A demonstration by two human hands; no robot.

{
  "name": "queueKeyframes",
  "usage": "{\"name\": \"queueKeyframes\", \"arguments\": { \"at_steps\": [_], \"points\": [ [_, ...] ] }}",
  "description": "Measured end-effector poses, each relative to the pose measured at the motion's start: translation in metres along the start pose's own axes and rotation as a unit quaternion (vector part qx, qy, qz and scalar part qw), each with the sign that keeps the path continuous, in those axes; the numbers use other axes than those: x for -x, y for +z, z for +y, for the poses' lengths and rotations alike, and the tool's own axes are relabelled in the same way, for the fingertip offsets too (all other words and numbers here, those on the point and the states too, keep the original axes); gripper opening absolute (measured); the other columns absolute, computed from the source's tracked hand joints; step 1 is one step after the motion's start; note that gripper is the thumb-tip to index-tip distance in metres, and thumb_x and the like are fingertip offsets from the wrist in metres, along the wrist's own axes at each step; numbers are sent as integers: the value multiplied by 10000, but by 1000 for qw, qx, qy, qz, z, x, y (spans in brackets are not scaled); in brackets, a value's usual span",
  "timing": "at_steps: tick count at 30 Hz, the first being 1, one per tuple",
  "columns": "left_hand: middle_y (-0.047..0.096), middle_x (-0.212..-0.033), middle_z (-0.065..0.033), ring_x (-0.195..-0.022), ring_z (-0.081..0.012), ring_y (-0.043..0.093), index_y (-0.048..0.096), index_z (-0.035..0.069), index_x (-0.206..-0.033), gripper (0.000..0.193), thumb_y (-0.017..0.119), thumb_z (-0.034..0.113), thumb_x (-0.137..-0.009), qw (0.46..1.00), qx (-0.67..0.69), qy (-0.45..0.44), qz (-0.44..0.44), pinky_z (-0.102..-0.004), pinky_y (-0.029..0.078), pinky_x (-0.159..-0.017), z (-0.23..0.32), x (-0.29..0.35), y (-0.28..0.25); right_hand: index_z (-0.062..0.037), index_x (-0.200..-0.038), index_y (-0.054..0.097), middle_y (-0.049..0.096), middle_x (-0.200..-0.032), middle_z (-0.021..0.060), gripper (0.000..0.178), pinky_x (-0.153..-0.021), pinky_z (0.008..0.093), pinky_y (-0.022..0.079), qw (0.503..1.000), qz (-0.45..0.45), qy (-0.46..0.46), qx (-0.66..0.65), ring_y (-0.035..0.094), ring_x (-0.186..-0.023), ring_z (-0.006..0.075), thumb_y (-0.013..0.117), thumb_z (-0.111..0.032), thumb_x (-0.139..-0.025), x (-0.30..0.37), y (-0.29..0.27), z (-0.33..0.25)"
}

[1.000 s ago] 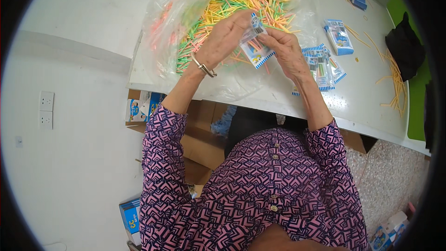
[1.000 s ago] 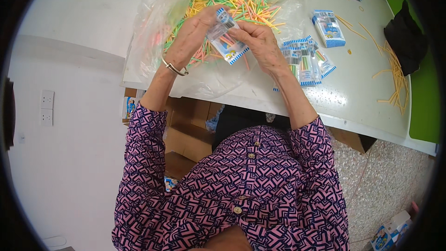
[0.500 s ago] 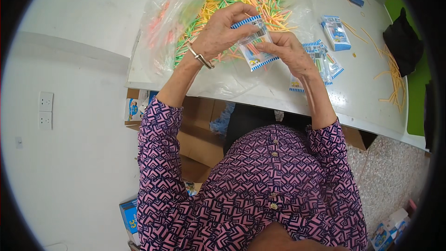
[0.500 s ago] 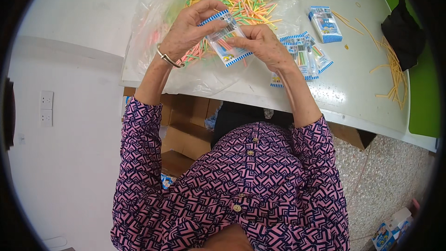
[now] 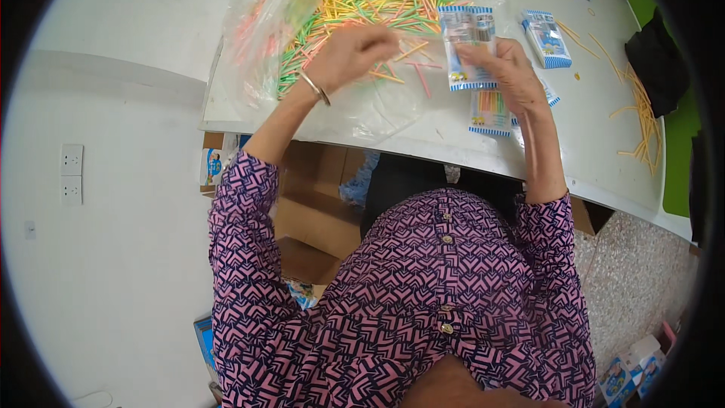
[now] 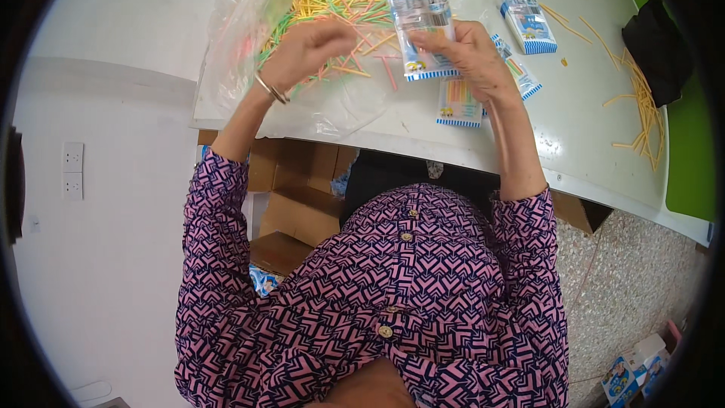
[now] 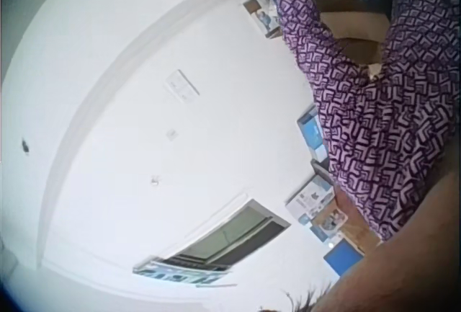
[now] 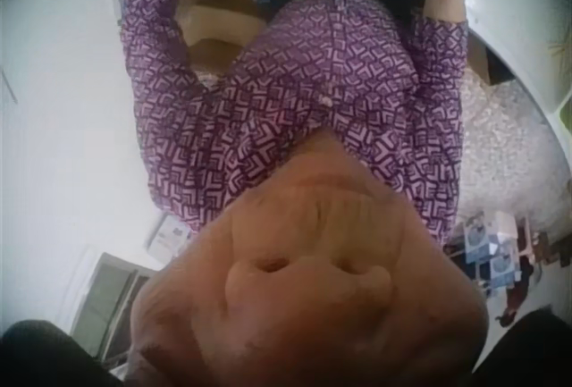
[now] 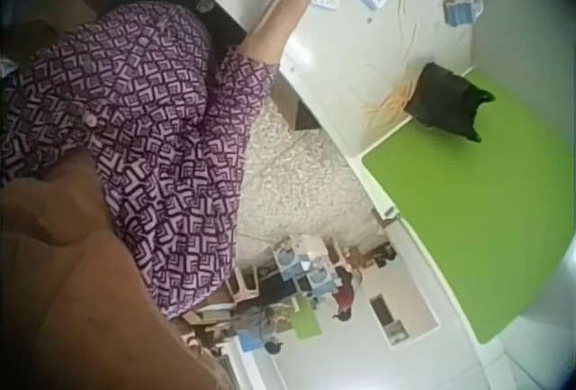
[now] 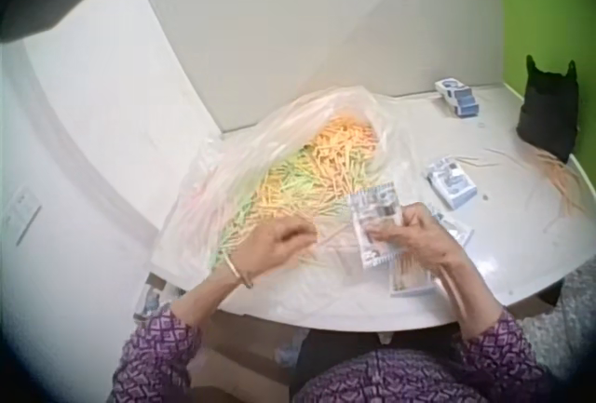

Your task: Packaging thin colored sticks into plastic sleeves at a workbench.

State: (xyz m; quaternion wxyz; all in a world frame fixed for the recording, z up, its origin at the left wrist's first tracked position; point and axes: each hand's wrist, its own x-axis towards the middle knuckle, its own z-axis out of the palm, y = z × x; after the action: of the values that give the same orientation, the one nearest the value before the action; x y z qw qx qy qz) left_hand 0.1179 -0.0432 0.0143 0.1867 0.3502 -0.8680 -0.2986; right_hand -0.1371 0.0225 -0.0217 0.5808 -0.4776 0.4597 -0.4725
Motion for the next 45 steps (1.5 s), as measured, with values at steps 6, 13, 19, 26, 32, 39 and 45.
{"name": "queueKeyframes", "arguments": {
  "at_steps": [6, 13, 19, 26, 32, 39, 45],
  "points": [
    [603, -827, -114, -790, -301, 585, 560, 15, -900, 138, 541, 54, -769, 907, -384, 173, -12, -379, 478, -684, -12, 24, 44, -3, -957, 655, 663, -810, 34, 297, -626, 208, 448, 999, -23, -2, -38, 578, -663, 62, 712, -233, -777, 4, 13, 5],
    [614, -873, -129, -812, -291, 599, 553, 3, -1013, 232, 535, 39, -785, 919, -358, 166, 1, -378, 487, -688, -11, 18, 29, -6, -884, 674, 664, -789, 45, 277, -637, 221, 437, 999, -27, 25, -28, 578, -671, 79, 718, -258, -777, 10, 14, -4],
    [653, -800, -79, -705, -167, 642, 551, 16, -1082, 250, 585, 48, -836, 978, 143, -23, 147, -258, 520, -663, 2, -8, -12, -15, -832, 688, 654, -762, 36, 267, -572, 215, 413, 999, -36, 4, -23, 558, -637, 68, 717, -275, -779, 10, 18, 2],
    [648, -806, -63, -740, -111, 630, 550, -15, -1046, 212, 610, 61, -858, 913, 353, 17, 204, -215, 518, -664, 59, -21, -8, -8, -861, 691, 654, -774, 20, 284, -636, 206, 413, 992, -116, 42, -3, 555, -686, 63, 716, -281, -787, 12, 20, -2],
    [655, -826, -49, -767, -102, 620, 602, -15, -958, 141, 614, 76, -850, 939, 320, 23, 124, -220, 496, -703, 61, -12, 6, -3, -891, 683, 663, -789, 32, 293, -643, 209, 430, 990, -141, 26, -12, 575, -708, 67, 713, -275, -788, 10, 21, 6],
    [608, -825, -51, -739, -174, 580, 659, 17, -854, 136, 623, 144, -824, 978, 10, 164, 127, -280, 465, -655, 51, -13, 25, -29, -794, 690, 553, -616, -37, 279, -486, 218, 311, 991, -123, 14, 58, 445, -547, 31, 709, -307, -771, 15, 17, 11],
    [614, -798, -101, -675, -218, 578, 632, -1, -908, 178, 612, 149, -815, 990, 125, 59, 23, -293, 454, -611, 60, -14, 56, -43, -811, 694, 516, -577, -35, 267, -475, 242, 294, 980, -112, 42, 157, 411, -539, 45, 682, -308, -779, 37, 2, -1]
  ]
}}
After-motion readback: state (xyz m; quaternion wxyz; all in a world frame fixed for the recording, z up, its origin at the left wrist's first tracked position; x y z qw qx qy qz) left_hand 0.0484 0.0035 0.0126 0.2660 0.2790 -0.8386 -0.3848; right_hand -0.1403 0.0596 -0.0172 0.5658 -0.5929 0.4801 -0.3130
